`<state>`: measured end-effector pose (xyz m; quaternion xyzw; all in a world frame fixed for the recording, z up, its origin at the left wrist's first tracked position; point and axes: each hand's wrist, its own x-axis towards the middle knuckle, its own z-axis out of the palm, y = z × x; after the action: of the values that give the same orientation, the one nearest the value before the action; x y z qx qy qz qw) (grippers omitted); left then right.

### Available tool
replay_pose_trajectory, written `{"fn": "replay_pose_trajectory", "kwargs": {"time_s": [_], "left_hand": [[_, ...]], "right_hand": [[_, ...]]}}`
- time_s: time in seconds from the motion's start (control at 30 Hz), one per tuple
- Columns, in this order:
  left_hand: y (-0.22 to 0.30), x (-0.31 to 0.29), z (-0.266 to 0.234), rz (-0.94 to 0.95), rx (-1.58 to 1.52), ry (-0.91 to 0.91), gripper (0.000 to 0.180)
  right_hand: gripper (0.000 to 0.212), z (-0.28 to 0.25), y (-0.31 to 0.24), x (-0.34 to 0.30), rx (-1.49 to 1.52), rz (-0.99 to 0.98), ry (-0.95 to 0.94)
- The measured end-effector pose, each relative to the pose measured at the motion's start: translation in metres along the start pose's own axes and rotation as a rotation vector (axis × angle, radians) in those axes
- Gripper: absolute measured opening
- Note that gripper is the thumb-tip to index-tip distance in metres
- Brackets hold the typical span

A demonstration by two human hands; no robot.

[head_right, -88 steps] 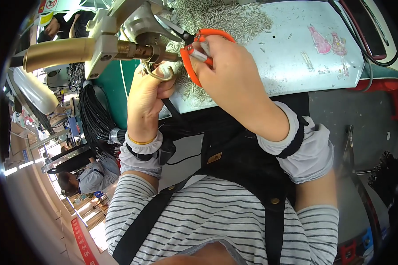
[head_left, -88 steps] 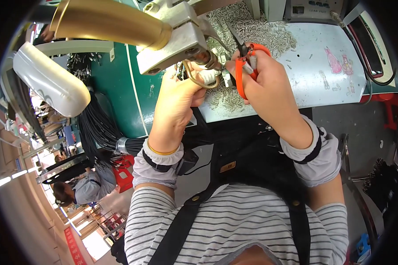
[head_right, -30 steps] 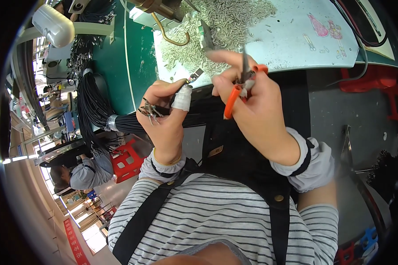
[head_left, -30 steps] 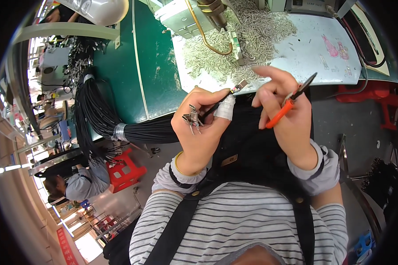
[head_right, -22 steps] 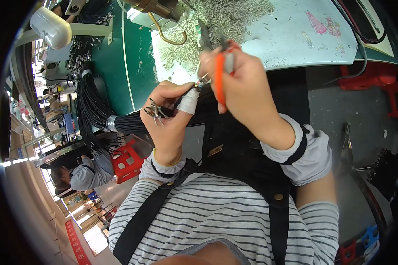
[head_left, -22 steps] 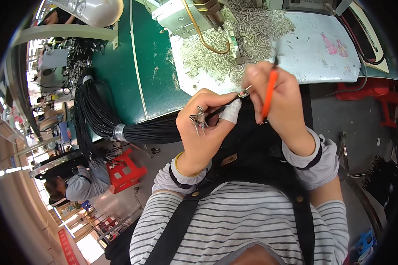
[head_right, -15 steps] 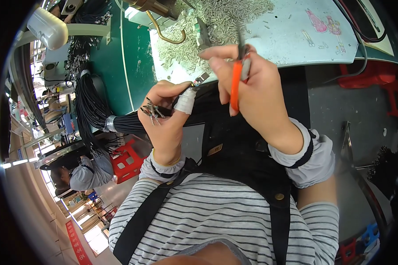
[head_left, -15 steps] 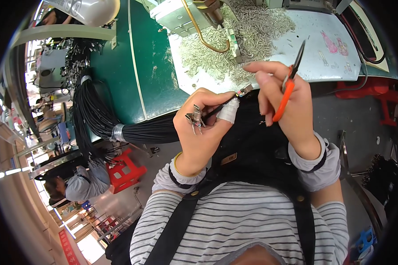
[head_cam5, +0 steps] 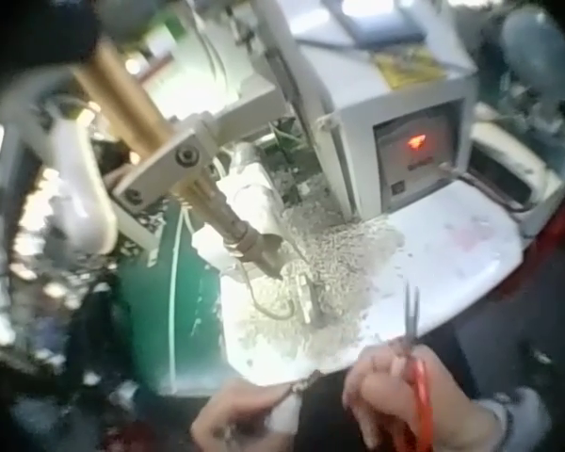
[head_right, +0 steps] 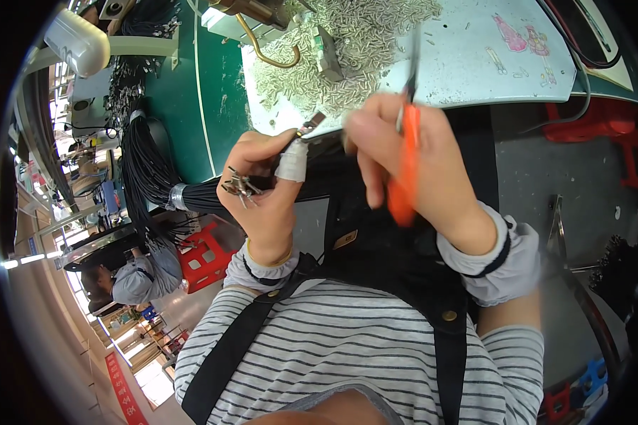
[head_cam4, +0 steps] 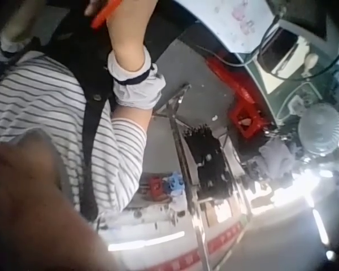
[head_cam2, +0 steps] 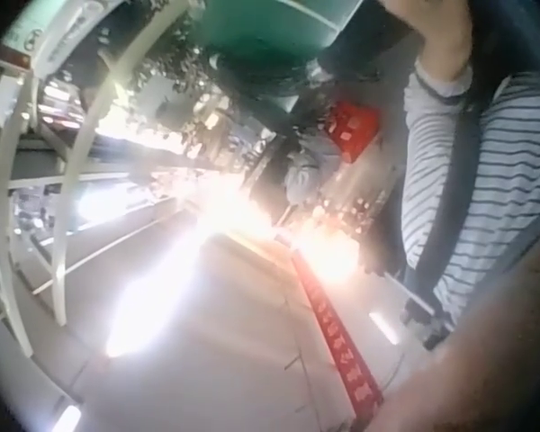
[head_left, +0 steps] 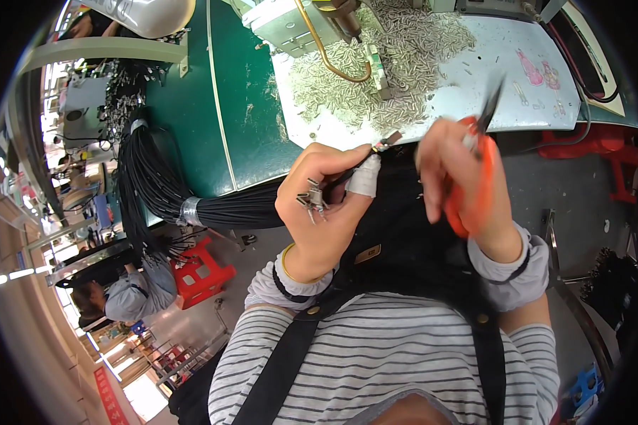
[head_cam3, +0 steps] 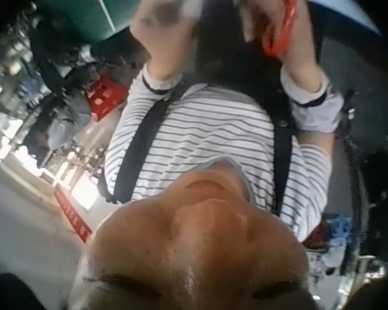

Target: The person picks up a bundle of cables, separates a single cable, and trims the wire ends using shears. They then place the cable end into a machine to crimp a connector and repeat the process for the remaining cables.

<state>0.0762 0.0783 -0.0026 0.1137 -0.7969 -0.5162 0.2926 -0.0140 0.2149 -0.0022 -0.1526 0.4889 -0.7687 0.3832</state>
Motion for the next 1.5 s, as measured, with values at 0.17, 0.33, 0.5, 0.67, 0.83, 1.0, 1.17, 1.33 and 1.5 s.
{"fn": "replay_pose_trajectory", "kwargs": {"time_s": [0.17,0.33,0.5,0.67,0.83,1.0,1.17,1.33,1.5], "left_hand": [[-0.008,-0.002,0.003,0.125,0.035,0.116,0.023],[-0.011,-0.003,0.007,0.241,0.066,0.158,0.026],[-0.012,-0.004,0.009,0.245,0.077,0.166,0.028],[-0.011,-0.002,0.009,0.350,0.149,0.171,0.030],[-0.014,-0.002,0.009,0.427,0.216,0.188,0.031],[-0.017,-0.001,0.008,0.476,0.270,0.169,0.031],[-0.015,-0.002,0.008,0.352,0.177,0.154,0.030],[-0.015,-0.003,0.009,0.225,0.108,0.169,0.027],[-0.014,-0.003,0.007,0.197,0.076,0.141,0.024]], "right_hand": [[0.058,-0.009,-0.010,-0.021,0.386,0.407,-0.447],[0.057,-0.008,0.003,-0.020,0.896,0.797,-0.794],[0.059,0.004,0.008,-0.016,1.088,0.824,-0.868],[0.058,0.005,0.014,-0.016,1.271,0.885,-0.875],[0.058,0.006,0.014,-0.017,1.246,0.851,-0.880],[0.059,0.007,0.011,-0.019,1.090,0.804,-0.760],[0.059,0.000,0.005,-0.017,0.699,0.738,-0.767],[0.060,0.005,-0.001,-0.019,0.639,0.696,-0.654],[0.053,0.002,0.001,-0.019,0.740,0.616,-0.601]]}}
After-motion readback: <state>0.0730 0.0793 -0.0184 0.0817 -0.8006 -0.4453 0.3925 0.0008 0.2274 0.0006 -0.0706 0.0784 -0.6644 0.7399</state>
